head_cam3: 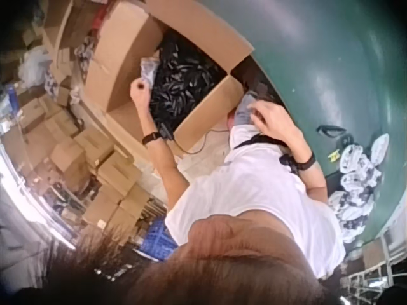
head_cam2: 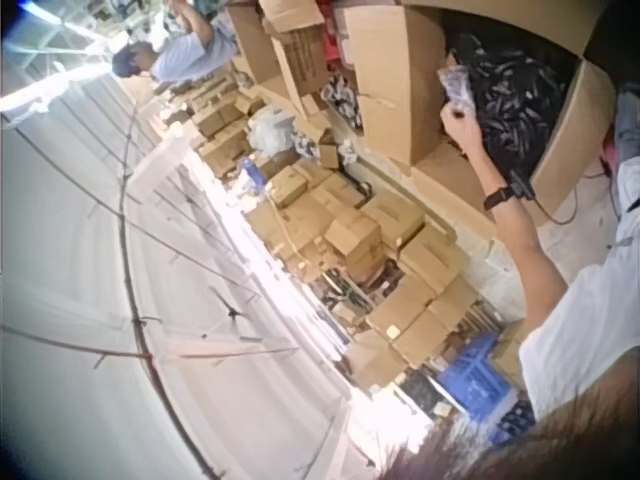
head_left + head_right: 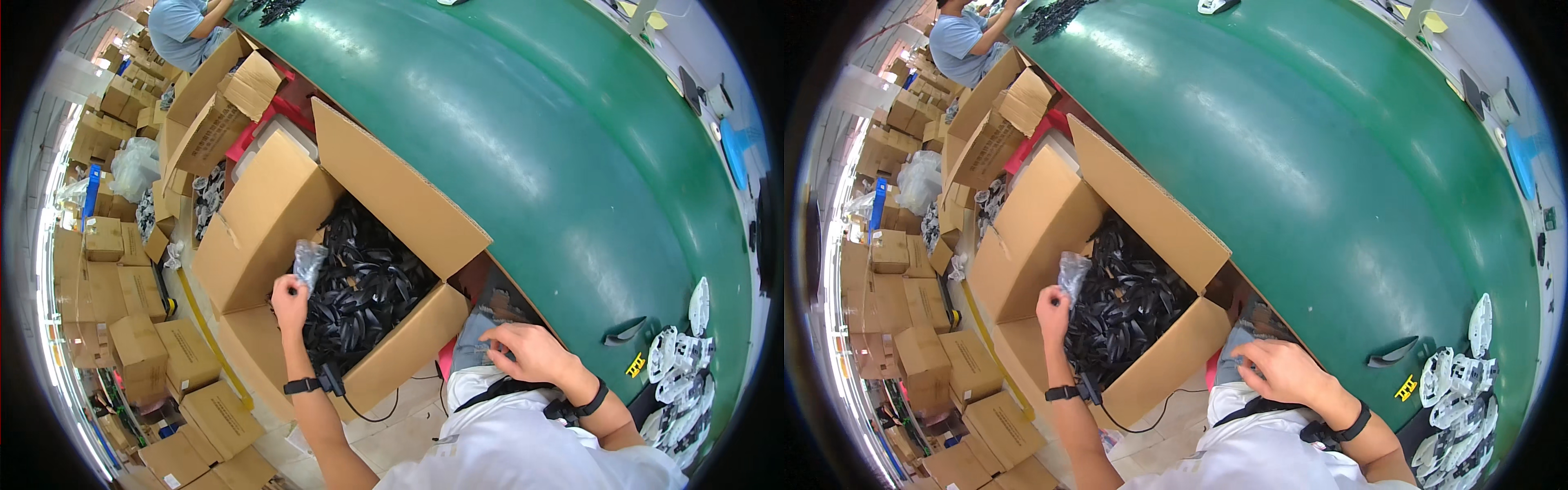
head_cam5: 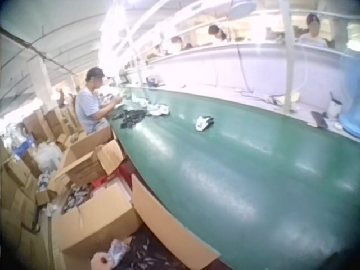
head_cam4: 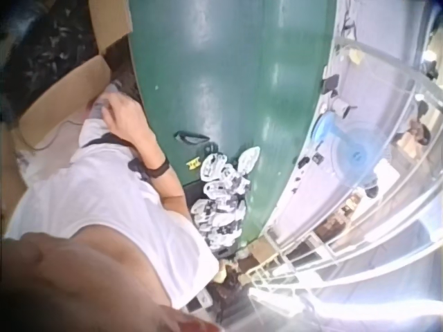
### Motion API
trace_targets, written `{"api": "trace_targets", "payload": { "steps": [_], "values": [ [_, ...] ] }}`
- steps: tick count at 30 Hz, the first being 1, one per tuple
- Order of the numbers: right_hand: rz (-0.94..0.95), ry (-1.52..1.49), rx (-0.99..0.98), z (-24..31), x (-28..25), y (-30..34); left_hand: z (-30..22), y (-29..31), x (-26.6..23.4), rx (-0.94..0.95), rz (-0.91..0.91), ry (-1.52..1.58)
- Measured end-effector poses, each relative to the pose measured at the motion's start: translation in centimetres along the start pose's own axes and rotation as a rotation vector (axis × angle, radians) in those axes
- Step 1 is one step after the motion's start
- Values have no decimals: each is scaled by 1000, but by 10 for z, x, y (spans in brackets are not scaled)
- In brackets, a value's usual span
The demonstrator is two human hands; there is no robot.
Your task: Assemble small plastic electronic components on a factory assembly line.
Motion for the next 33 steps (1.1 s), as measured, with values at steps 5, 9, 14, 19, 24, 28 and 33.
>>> {"api": "trace_targets", "payload": {
  "steps": [5, 9, 14, 19, 24, 28, 33],
  "values": [
    [24, 98, 6, -5, -1, 2, -35, -16, 2, -317, 64, 1072],
    [42, 64, -16, -1, 0, 2, 31, -20, -23, -313, -24, 1115],
    [60, 98, -10, -7, 0, 2, -53, -11, 71, 116, 381, -209],
    [35, 81, -25, -6, 3, 3, -57, 12, 112, 161, 860, -446],
    [10, 94, -32, -10, 6, 3, -2, 37, 45, -73, 1131, -760],
    [16, 78, -53, -8, 3, 6, 57, 59, -13, -259, 1232, -995],
    [64, 75, -20, -3, 1, 2, -2, 37, 36, -60, 628, -487]
  ]
}}
Point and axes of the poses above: each hand's wrist, its own y-axis away from the middle knuckle, its own x-axis out of the palm, z = x × y, the point moved 2 cm from there along -y, towards the middle knuckle, and after that the axes turned 5 degrees about y, right-handed, at the moved point
